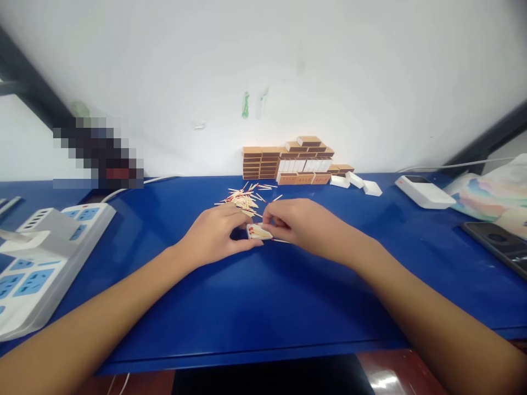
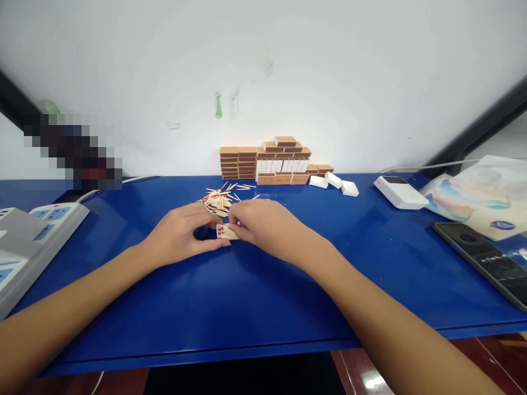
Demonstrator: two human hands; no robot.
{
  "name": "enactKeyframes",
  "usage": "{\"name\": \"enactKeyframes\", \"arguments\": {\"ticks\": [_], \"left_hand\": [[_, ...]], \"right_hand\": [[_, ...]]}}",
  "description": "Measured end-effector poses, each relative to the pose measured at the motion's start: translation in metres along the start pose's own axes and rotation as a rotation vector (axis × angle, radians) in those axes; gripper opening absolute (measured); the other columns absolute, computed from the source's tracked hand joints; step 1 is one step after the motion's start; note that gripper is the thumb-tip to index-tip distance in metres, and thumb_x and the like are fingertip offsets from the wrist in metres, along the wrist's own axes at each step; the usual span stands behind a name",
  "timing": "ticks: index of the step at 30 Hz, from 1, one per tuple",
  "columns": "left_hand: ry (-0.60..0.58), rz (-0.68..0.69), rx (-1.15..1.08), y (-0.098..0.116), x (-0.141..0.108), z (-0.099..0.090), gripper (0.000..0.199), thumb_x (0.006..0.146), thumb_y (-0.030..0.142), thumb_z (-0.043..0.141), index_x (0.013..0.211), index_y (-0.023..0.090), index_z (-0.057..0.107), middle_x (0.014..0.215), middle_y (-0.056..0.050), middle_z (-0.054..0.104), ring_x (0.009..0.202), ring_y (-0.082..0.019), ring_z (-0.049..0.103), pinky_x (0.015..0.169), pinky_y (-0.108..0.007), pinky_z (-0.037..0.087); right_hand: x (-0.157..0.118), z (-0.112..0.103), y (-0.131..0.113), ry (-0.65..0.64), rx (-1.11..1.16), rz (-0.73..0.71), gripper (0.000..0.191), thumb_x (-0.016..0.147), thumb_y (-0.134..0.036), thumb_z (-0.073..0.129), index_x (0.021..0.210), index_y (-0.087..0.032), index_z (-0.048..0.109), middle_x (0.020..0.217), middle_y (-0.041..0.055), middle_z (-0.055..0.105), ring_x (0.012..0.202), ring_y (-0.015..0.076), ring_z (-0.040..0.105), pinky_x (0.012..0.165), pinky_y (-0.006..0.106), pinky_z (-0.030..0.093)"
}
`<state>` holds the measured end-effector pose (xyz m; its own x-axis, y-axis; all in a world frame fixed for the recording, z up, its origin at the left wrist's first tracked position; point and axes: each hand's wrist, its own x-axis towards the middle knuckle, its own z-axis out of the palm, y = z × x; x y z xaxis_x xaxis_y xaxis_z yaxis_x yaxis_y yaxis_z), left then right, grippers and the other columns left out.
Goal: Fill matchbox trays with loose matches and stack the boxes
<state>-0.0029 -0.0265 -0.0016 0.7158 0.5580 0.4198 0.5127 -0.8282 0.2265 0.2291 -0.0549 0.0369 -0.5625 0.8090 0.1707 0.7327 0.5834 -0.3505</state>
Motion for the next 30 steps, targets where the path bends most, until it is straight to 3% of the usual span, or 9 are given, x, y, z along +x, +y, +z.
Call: {"name": "enactKeyframes", "arguments": {"ticks": [5, 10, 16, 23, 30], "left_hand": [[0.032, 0.014, -0.018, -0.001, 0.000, 0.000, 0.028, 0.093, 0.047, 0.074, 0.100, 0.020, 0.072, 0.095, -0.005, 0.077, 0.088, -0.022, 0.072, 0.087, -0.037, 0.055], [0.056, 0.023, -0.009, 0.000, 0.000, -0.001, 0.030, 0.092, 0.049, 0.075, 0.098, 0.019, 0.072, 0.093, -0.005, 0.077, 0.088, -0.022, 0.071, 0.087, -0.036, 0.055], [0.156, 0.122, -0.028, 0.001, 0.001, -0.002, 0.029, 0.094, 0.045, 0.075, 0.104, 0.019, 0.071, 0.095, -0.005, 0.077, 0.088, -0.021, 0.071, 0.086, -0.035, 0.053], [0.093, 0.108, -0.023, -0.001, 0.001, -0.001, 0.027, 0.094, 0.045, 0.075, 0.099, 0.019, 0.072, 0.090, -0.003, 0.075, 0.083, -0.020, 0.069, 0.085, -0.035, 0.054], [0.092, 0.103, -0.030, -0.001, 0.001, 0.001, 0.029, 0.093, 0.046, 0.075, 0.104, 0.019, 0.072, 0.095, -0.005, 0.076, 0.087, -0.021, 0.070, 0.087, -0.036, 0.054]], "right_hand": [[0.001, 0.005, 0.000, -0.053, -0.020, -0.059, 0.018, 0.102, -0.017, 0.056, 0.087, -0.018, 0.066, 0.088, 0.0048, 0.072, 0.077, 0.0165, 0.059, 0.069, 0.028, 0.035], [-0.002, -0.005, 0.006, 0.023, 0.024, -0.006, 0.015, 0.096, -0.012, 0.058, 0.087, -0.018, 0.069, 0.076, 0.0010, 0.066, 0.067, 0.0138, 0.052, 0.066, 0.028, 0.031], [-0.002, -0.002, 0.006, -0.049, 0.175, -0.008, 0.010, 0.096, -0.019, 0.065, 0.086, -0.018, 0.069, 0.068, -0.0028, 0.061, 0.060, 0.0109, 0.047, 0.062, 0.027, 0.030], [-0.002, 0.002, 0.002, -0.077, 0.267, -0.118, 0.015, 0.097, -0.013, 0.060, 0.093, -0.019, 0.073, 0.070, -0.0032, 0.064, 0.060, 0.0101, 0.049, 0.064, 0.026, 0.034], [-0.001, 0.002, 0.003, -0.042, 0.192, -0.032, 0.009, 0.094, -0.018, 0.067, 0.089, -0.018, 0.075, 0.069, -0.0017, 0.066, 0.061, 0.0110, 0.051, 0.063, 0.026, 0.034]]}}
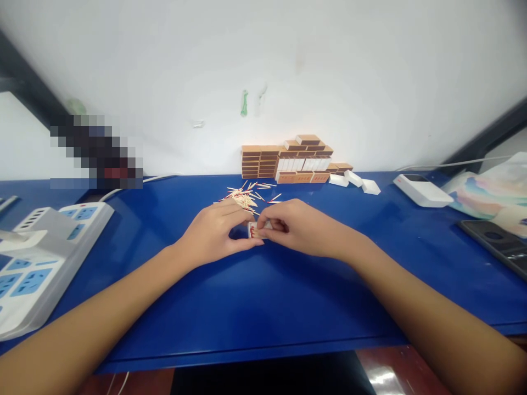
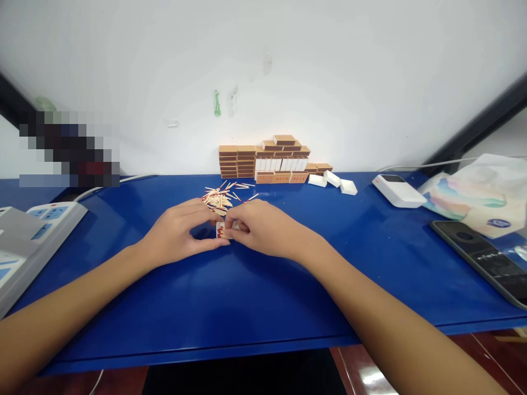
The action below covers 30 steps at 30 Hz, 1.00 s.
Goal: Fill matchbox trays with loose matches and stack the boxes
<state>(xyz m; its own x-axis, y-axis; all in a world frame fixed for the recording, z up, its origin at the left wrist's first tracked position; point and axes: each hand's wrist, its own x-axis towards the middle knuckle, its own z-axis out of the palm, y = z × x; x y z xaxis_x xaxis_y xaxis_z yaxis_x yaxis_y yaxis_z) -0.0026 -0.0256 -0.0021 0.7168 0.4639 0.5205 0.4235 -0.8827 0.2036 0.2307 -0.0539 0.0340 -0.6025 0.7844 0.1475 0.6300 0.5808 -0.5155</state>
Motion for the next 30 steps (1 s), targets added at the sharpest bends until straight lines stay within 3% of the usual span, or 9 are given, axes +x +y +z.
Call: {"name": "enactKeyframes", "arguments": {"ticks": [6, 10, 16, 30], "left_hand": [[-0.066, -0.011, -0.011, -0.001, 0.000, 0.000, 0.030, 0.093, 0.048, 0.075, 0.097, 0.018, 0.071, 0.092, -0.004, 0.075, 0.085, -0.020, 0.069, 0.081, -0.034, 0.052], [-0.105, -0.048, -0.019, -0.002, 0.000, 0.000, 0.033, 0.092, 0.051, 0.075, 0.098, 0.019, 0.072, 0.091, -0.003, 0.074, 0.085, -0.021, 0.069, 0.078, -0.033, 0.050], [-0.135, -0.088, -0.002, -0.002, -0.001, 0.001, 0.036, 0.091, 0.054, 0.075, 0.093, 0.019, 0.070, 0.089, -0.003, 0.072, 0.084, -0.020, 0.066, 0.076, -0.032, 0.049], [-0.121, -0.070, -0.008, -0.002, -0.001, 0.001, 0.035, 0.091, 0.055, 0.075, 0.093, 0.020, 0.071, 0.086, -0.003, 0.072, 0.082, -0.020, 0.066, 0.075, -0.033, 0.049]], "right_hand": [[0.001, 0.000, -0.005, -0.082, 0.015, -0.046, 0.014, 0.095, -0.014, 0.064, 0.092, -0.018, 0.077, 0.089, 0.0023, 0.076, 0.073, 0.0131, 0.061, 0.069, 0.026, 0.039], [-0.001, -0.005, 0.002, -0.041, -0.060, 0.003, 0.013, 0.092, -0.013, 0.064, 0.090, -0.019, 0.076, 0.075, -0.0008, 0.070, 0.065, 0.0121, 0.054, 0.064, 0.026, 0.035], [-0.004, -0.009, 0.006, -0.165, -0.086, 0.056, 0.014, 0.091, -0.012, 0.062, 0.085, -0.018, 0.072, 0.079, -0.0005, 0.070, 0.065, 0.0112, 0.052, 0.062, 0.026, 0.033], [0.000, -0.001, -0.001, -0.083, -0.116, 0.073, 0.010, 0.093, -0.016, 0.063, 0.085, -0.018, 0.068, 0.072, -0.0005, 0.063, 0.064, 0.0119, 0.048, 0.064, 0.027, 0.030]]}}
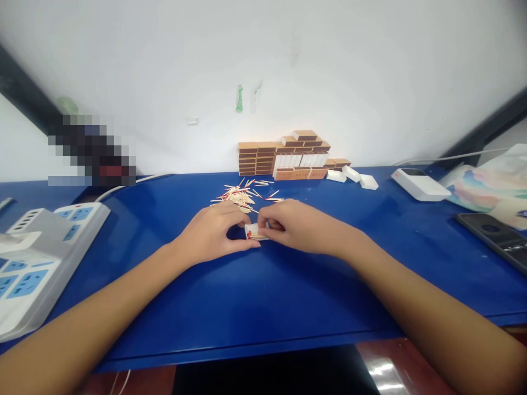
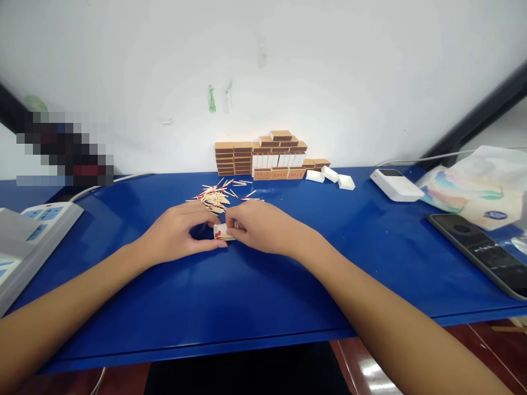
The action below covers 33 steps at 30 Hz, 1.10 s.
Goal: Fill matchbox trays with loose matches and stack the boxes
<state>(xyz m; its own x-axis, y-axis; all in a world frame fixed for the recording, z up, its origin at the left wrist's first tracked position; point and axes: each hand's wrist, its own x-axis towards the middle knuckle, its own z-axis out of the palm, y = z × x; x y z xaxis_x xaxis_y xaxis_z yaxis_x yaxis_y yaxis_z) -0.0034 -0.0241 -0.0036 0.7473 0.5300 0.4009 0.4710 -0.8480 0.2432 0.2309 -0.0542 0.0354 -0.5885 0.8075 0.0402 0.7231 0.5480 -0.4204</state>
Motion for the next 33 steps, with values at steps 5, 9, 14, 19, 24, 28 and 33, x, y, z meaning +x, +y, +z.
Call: {"name": "enactKeyframes", "arguments": {"ticks": [5, 9, 14, 19, 24, 28, 33], "left_hand": [[0.070, -0.026, -0.003, -0.002, 0.001, -0.005, 0.033, 0.090, 0.052, 0.076, 0.097, 0.019, 0.074, 0.092, -0.004, 0.076, 0.086, -0.021, 0.068, 0.079, -0.034, 0.051], [0.171, -0.114, 0.003, -0.007, 0.001, -0.007, 0.034, 0.087, 0.053, 0.079, 0.097, 0.020, 0.076, 0.091, -0.004, 0.077, 0.083, -0.021, 0.068, 0.075, -0.033, 0.050], [0.107, -0.140, -0.005, -0.006, 0.001, -0.007, 0.034, 0.087, 0.053, 0.078, 0.099, 0.021, 0.077, 0.084, -0.002, 0.074, 0.078, -0.019, 0.065, 0.071, -0.031, 0.048], [0.017, -0.207, 0.000, -0.004, 0.001, -0.007, 0.042, 0.084, 0.061, 0.077, 0.094, 0.020, 0.078, 0.066, 0.002, 0.063, 0.061, -0.015, 0.057, 0.059, -0.029, 0.040], [0.046, -0.216, -0.027, -0.003, 0.001, -0.007, 0.040, 0.085, 0.059, 0.077, 0.096, 0.020, 0.078, 0.062, 0.004, 0.060, 0.057, -0.013, 0.055, 0.059, -0.028, 0.039], [-0.018, -0.181, -0.001, -0.003, 0.000, -0.004, 0.040, 0.087, 0.060, 0.075, 0.094, 0.021, 0.077, 0.061, 0.004, 0.059, 0.054, -0.013, 0.054, 0.056, -0.027, 0.036], [0.014, -0.173, 0.036, -0.001, -0.001, -0.001, 0.040, 0.088, 0.061, 0.073, 0.096, 0.021, 0.076, 0.060, 0.004, 0.058, 0.055, -0.013, 0.054, 0.056, -0.027, 0.035]], "right_hand": [[-0.005, -0.016, 0.013, 0.109, -0.009, 0.008, 0.013, 0.097, -0.023, 0.061, 0.086, -0.020, 0.066, 0.067, -0.0018, 0.060, 0.062, 0.0125, 0.048, 0.062, 0.029, 0.029], [-0.010, -0.030, 0.031, 0.141, -0.111, 0.102, 0.013, 0.094, -0.031, 0.064, 0.088, -0.020, 0.069, 0.067, -0.0004, 0.060, 0.060, 0.0135, 0.049, 0.061, 0.030, 0.029], [-0.010, -0.026, 0.035, -0.169, 0.017, 0.144, 0.021, 0.086, -0.042, 0.076, 0.087, -0.022, 0.072, 0.078, 0.0012, 0.068, 0.064, 0.0144, 0.055, 0.059, 0.030, 0.034], [-0.009, -0.020, 0.028, -0.246, 0.084, 0.153, 0.016, 0.090, -0.036, 0.071, 0.085, -0.021, 0.072, 0.081, 0.0018, 0.071, 0.065, 0.0139, 0.058, 0.058, 0.029, 0.037], [-0.012, -0.033, 0.039, -0.180, 0.017, 0.201, 0.015, 0.091, -0.033, 0.068, 0.086, -0.020, 0.072, 0.079, 0.0019, 0.071, 0.064, 0.0141, 0.057, 0.059, 0.030, 0.036], [-0.014, -0.041, 0.056, -0.075, -0.049, 0.286, 0.012, 0.090, -0.031, 0.066, 0.086, -0.020, 0.070, 0.074, 0.0019, 0.069, 0.062, 0.0151, 0.056, 0.058, 0.031, 0.034], [-0.010, -0.035, 0.048, -0.010, -0.008, 0.227, 0.017, 0.092, -0.034, 0.064, 0.084, -0.019, 0.065, 0.071, 0.0012, 0.066, 0.061, 0.0141, 0.052, 0.058, 0.031, 0.032]]}}
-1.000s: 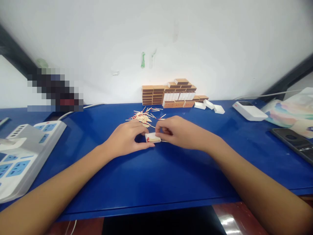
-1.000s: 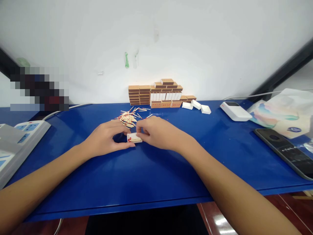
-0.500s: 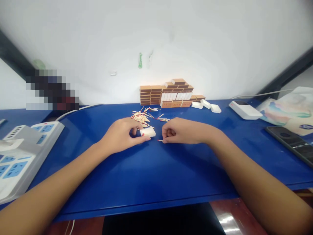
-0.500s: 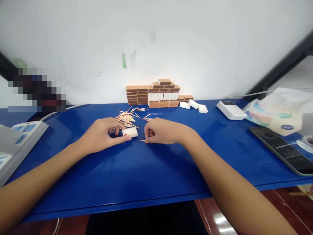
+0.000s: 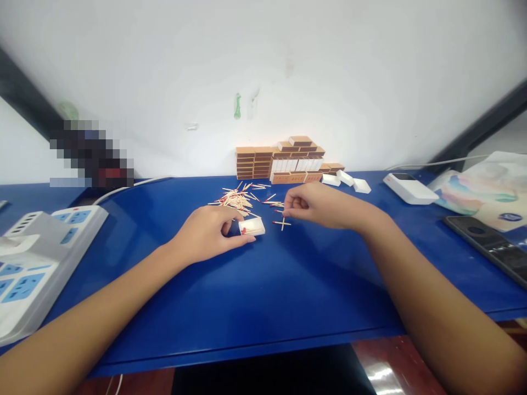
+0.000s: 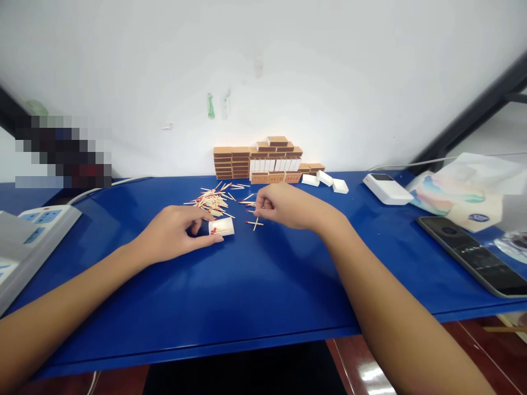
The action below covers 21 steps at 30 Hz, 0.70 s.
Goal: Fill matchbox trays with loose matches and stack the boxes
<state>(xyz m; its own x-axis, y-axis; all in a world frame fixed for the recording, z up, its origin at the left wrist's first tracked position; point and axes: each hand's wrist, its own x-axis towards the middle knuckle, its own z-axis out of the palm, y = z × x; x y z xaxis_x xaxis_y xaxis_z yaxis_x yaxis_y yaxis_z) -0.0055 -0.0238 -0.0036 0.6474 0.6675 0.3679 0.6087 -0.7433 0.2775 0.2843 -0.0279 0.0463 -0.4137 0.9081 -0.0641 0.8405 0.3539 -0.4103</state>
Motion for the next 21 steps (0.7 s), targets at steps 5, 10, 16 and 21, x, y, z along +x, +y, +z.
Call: {"name": "enactKeyframes", "arguments": {"ticks": [5, 10, 16, 21], "left_hand": [[-0.057, 0.017, -0.008, 0.005, -0.001, 0.002, 0.042, 0.087, 0.062, 0.073, 0.099, 0.022, 0.075, 0.064, 0.004, 0.060, 0.056, -0.013, 0.054, 0.056, -0.027, 0.034], [-0.047, 0.037, -0.003, 0.005, -0.001, -0.001, 0.040, 0.088, 0.060, 0.073, 0.100, 0.023, 0.076, 0.063, 0.005, 0.059, 0.055, -0.013, 0.053, 0.056, -0.027, 0.035], [0.005, 0.034, -0.007, 0.003, -0.001, -0.001, 0.040, 0.089, 0.058, 0.074, 0.105, 0.022, 0.075, 0.064, 0.004, 0.062, 0.056, -0.013, 0.055, 0.058, -0.027, 0.038], [0.001, 0.031, 0.021, 0.003, -0.001, 0.001, 0.039, 0.087, 0.058, 0.075, 0.101, 0.021, 0.076, 0.062, 0.004, 0.060, 0.054, -0.013, 0.055, 0.056, -0.027, 0.038]], "right_hand": [[-0.001, 0.019, -0.032, 0.066, 0.068, -0.188, 0.012, 0.094, -0.027, 0.063, 0.085, -0.019, 0.064, 0.072, -0.0011, 0.061, 0.065, 0.0129, 0.049, 0.061, 0.029, 0.031], [0.001, 0.034, -0.045, 0.075, 0.011, -0.240, 0.010, 0.094, -0.017, 0.062, 0.085, -0.018, 0.065, 0.078, 0.0009, 0.063, 0.070, 0.0134, 0.049, 0.066, 0.028, 0.031], [0.001, 0.025, -0.037, 0.177, 0.008, -0.252, 0.014, 0.097, -0.020, 0.061, 0.084, -0.018, 0.067, 0.074, 0.0005, 0.062, 0.068, 0.0137, 0.049, 0.066, 0.028, 0.031], [0.000, 0.003, -0.015, 0.285, -0.118, -0.090, 0.015, 0.095, -0.023, 0.062, 0.082, -0.018, 0.068, 0.075, 0.0038, 0.065, 0.067, 0.0155, 0.051, 0.065, 0.031, 0.031]]}}
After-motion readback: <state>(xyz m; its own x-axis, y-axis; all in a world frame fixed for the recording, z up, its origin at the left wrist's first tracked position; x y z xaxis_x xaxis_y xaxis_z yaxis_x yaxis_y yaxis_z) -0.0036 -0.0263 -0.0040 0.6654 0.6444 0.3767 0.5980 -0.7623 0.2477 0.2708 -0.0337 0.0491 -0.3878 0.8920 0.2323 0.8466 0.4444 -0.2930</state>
